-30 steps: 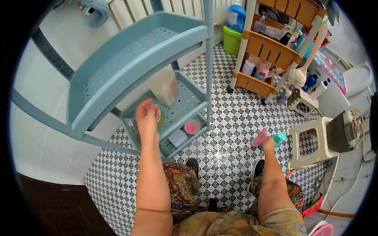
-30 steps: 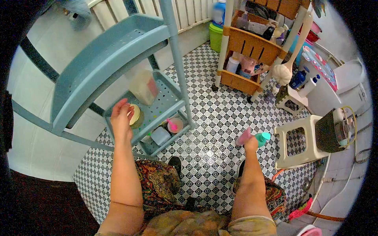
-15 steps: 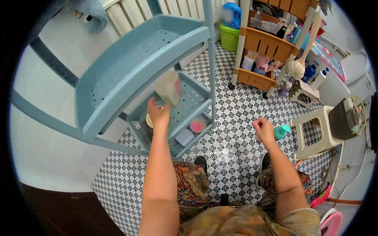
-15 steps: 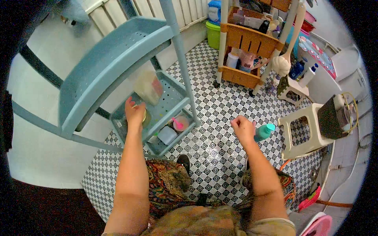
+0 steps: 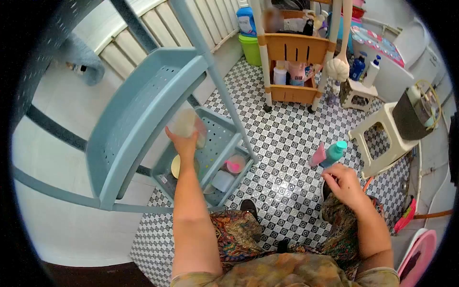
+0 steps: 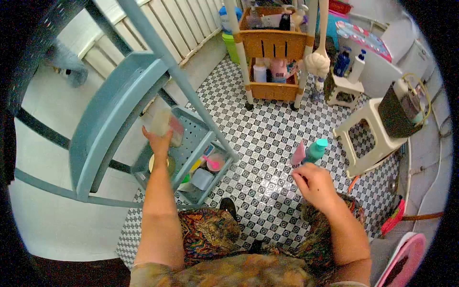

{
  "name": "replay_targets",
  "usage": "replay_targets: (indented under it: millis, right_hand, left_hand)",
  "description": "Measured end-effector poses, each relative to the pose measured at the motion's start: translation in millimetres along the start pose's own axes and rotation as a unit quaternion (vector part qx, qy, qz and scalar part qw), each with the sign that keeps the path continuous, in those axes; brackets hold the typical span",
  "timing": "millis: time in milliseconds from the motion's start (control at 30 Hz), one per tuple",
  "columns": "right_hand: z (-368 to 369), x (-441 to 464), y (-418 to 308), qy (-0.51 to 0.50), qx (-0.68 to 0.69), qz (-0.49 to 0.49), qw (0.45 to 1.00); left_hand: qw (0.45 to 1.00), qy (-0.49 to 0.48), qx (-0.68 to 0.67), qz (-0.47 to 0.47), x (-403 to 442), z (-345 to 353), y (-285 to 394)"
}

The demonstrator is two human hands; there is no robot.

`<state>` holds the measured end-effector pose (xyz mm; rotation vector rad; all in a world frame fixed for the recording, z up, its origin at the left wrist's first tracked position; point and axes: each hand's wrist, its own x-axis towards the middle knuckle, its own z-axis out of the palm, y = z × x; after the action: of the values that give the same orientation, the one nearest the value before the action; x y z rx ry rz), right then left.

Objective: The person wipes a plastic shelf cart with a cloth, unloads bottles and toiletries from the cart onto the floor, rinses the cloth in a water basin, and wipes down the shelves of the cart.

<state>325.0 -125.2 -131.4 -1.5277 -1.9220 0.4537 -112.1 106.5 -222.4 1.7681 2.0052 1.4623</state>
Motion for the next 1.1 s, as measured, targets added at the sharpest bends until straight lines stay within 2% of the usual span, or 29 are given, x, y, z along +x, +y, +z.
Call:
replay_targets:
  millis: [100,133,200,267,500,567,633,700,933,1100]
  right_hand:
    - [-6,10,-4,-0.030,0.043,-0.011,0.999]
    - [-6,10,-1,-0.032,0.008,-0.024,0.999]
    - [-8,10,1,-0.044,-0.006,-0.036,0.998]
    - [-9,9,2,-0.058,-0.027,-0.065,0.996]
    - [-12,2,-4,-0.071,-0.034,-0.087,0.993]
    - [-12,-1,-5,-0.067,-0.033,-0.093,0.993]
    - [-13,-3,-6,-0.061,-0.035,-0.096,0.993]
    - [-13,-5,-4,-0.075,-0.054,-0.095,0.991]
    - [-12,-13,6,-0.156,-0.105,-0.077,0.979]
    - [-16,-20,9,-0.198,-0.111,-0.057,0.972]
  left_hand:
    - [0.994,-0.065,0.079,0.043,-3,-9,13]
    - [0.998,-0.004,-0.005,-0.055,-6,-12,21]
    - [0.984,0.054,-0.083,-0.150,-14,-23,40]
    - [0.929,0.036,-0.244,-0.277,-24,-44,73]
    - [0.921,-0.054,-0.319,-0.218,-46,-96,102]
    - [0.895,-0.126,-0.360,-0.232,-59,-112,110]
    - [0.893,-0.147,-0.356,-0.235,-76,-123,127]
    - [0.852,-0.210,-0.405,-0.257,-91,-126,137]
    - [0.781,-0.375,-0.405,-0.292,-116,-98,176]
    - [0.788,-0.392,-0.379,-0.285,-125,-57,197]
